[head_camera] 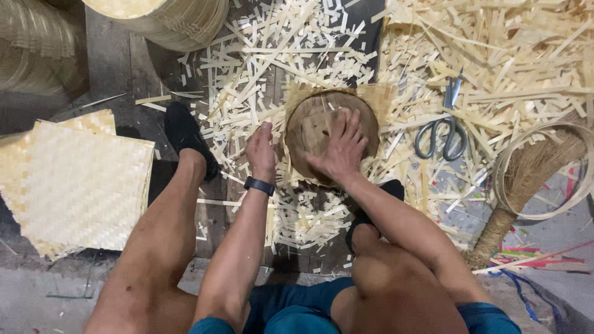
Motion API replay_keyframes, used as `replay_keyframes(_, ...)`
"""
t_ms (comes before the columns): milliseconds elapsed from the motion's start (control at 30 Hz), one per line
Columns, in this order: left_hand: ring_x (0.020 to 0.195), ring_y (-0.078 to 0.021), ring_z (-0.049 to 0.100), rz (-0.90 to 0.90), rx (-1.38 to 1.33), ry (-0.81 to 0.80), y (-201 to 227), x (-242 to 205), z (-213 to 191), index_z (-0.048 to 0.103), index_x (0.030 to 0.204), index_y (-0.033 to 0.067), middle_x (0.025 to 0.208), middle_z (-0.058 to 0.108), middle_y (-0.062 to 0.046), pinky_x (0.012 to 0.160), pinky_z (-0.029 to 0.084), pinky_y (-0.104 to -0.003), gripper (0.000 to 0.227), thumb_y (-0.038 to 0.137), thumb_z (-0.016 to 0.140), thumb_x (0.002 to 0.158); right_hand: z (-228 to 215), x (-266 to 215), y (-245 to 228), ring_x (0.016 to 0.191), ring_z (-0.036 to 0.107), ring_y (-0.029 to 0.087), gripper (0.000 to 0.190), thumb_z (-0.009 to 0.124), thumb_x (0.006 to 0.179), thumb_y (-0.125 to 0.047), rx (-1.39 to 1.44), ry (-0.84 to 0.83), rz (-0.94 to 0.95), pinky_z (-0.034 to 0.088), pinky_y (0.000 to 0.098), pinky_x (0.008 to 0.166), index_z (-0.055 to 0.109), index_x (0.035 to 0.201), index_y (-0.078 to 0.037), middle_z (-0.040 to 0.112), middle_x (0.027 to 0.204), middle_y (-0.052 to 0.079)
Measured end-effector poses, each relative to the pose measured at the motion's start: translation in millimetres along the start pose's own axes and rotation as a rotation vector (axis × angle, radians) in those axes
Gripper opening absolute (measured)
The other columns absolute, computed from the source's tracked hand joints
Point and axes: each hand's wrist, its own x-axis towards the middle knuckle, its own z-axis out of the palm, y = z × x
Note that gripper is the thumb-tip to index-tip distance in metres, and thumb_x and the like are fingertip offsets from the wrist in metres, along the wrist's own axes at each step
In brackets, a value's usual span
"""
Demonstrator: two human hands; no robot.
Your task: The person places a woven mat into a circular frame, trims the excess matting with shears, and stacks the finished basket. The person repeats this process with multiple mats and frames.
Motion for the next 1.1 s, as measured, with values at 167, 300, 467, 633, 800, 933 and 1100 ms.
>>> replay_keyframes(167, 0.083, -0.0191, 0.058, 0.070, -0.058, 0.143, 35, 1, -8, 0.071, 0.117, 0.0035, 0.103, 0.066, -0.012, 0.070, 0.049, -0.033, 0.041, 0.041, 0.065, 0.101, -24, -6, 24, 0.145, 0.028, 0.052, 0.140, 0.083, 0.060, -0.076, -0.075, 0.369, -0.295, 0.035, 0.0729, 0.104, 0.009, 0.163, -0.018, 0.014, 0.160, 0.034)
replay_keyframes(300, 0.095, -0.0121, 0.066, 0.359, -0.183, 0.243, 63, -2, -16, 0.072, 0.116, 0.0061, 0.110, 0.073, -0.009, 0.079, 0.055, -0.026, 0.033, 0.035, 0.064, 0.102, -38, -31, 43, 0.144, 0.033, 0.051, 0.139, 0.087, 0.061, -0.069, -0.004, 0.560, -0.476, 0.041, 0.0672, 0.106, 0.008, 0.166, -0.024, 0.016, 0.161, 0.034)
replay_keyframes(467, 0.112, -0.0232, 0.067, 0.308, 0.026, 0.204, 65, -11, 11, 0.070, 0.119, 0.0047, 0.121, 0.072, -0.013, 0.098, 0.056, -0.038, 0.040, 0.038, 0.063, 0.098, -8, -6, 32, 0.139, 0.034, 0.050, 0.136, 0.089, 0.054, -0.067, -0.124, 0.285, -0.345, 0.041, 0.0684, 0.098, 0.016, 0.160, -0.021, 0.020, 0.155, 0.032)
replay_keyframes(633, 0.138, -0.0363, 0.049, 0.179, 0.646, 0.052, -5, -48, 67, 0.042, 0.153, 0.0008, 0.151, 0.049, -0.022, 0.115, 0.041, -0.052, 0.088, 0.049, 0.070, 0.085, -3, -4, 86, 0.139, 0.055, 0.030, 0.059, 0.080, 0.096, -0.037, 0.438, 0.359, -0.258, 0.050, 0.0450, 0.121, 0.056, 0.144, -0.012, 0.057, 0.147, 0.014)
replay_keyframes(800, 0.150, -0.0458, 0.019, -0.034, 0.900, 0.071, -18, -79, 152, 0.014, 0.157, -0.0034, 0.162, 0.018, -0.031, 0.119, 0.020, -0.059, 0.141, 0.082, 0.078, 0.066, -12, 20, 246, 0.120, 0.054, 0.043, 0.044, 0.081, 0.089, -0.020, 0.238, 0.655, 0.239, 0.041, 0.0482, 0.107, 0.061, 0.123, 0.001, 0.058, 0.123, 0.025)
replay_keyframes(933, 0.153, -0.0404, 0.024, -0.228, 0.969, 0.154, 11, -91, 171, 0.004, 0.161, -0.0077, 0.164, 0.022, -0.029, 0.121, 0.025, -0.054, 0.168, 0.087, 0.078, 0.044, 17, 23, 315, 0.113, 0.050, 0.049, 0.075, 0.089, 0.067, -0.023, 0.242, 0.429, 0.349, 0.040, 0.0532, 0.097, 0.053, 0.124, 0.010, 0.054, 0.120, 0.033)
replay_keyframes(1100, 0.152, -0.0455, 0.017, 0.286, 1.167, -0.341, 36, -69, 127, 0.009, 0.159, 0.0009, 0.165, 0.015, -0.029, 0.121, 0.015, -0.060, 0.153, 0.068, 0.091, 0.049, 34, 37, 343, 0.096, 0.066, 0.040, 0.055, 0.089, 0.068, -0.020, 0.272, 0.167, 0.383, 0.055, 0.0474, 0.088, 0.062, 0.107, 0.006, 0.066, 0.102, 0.026)
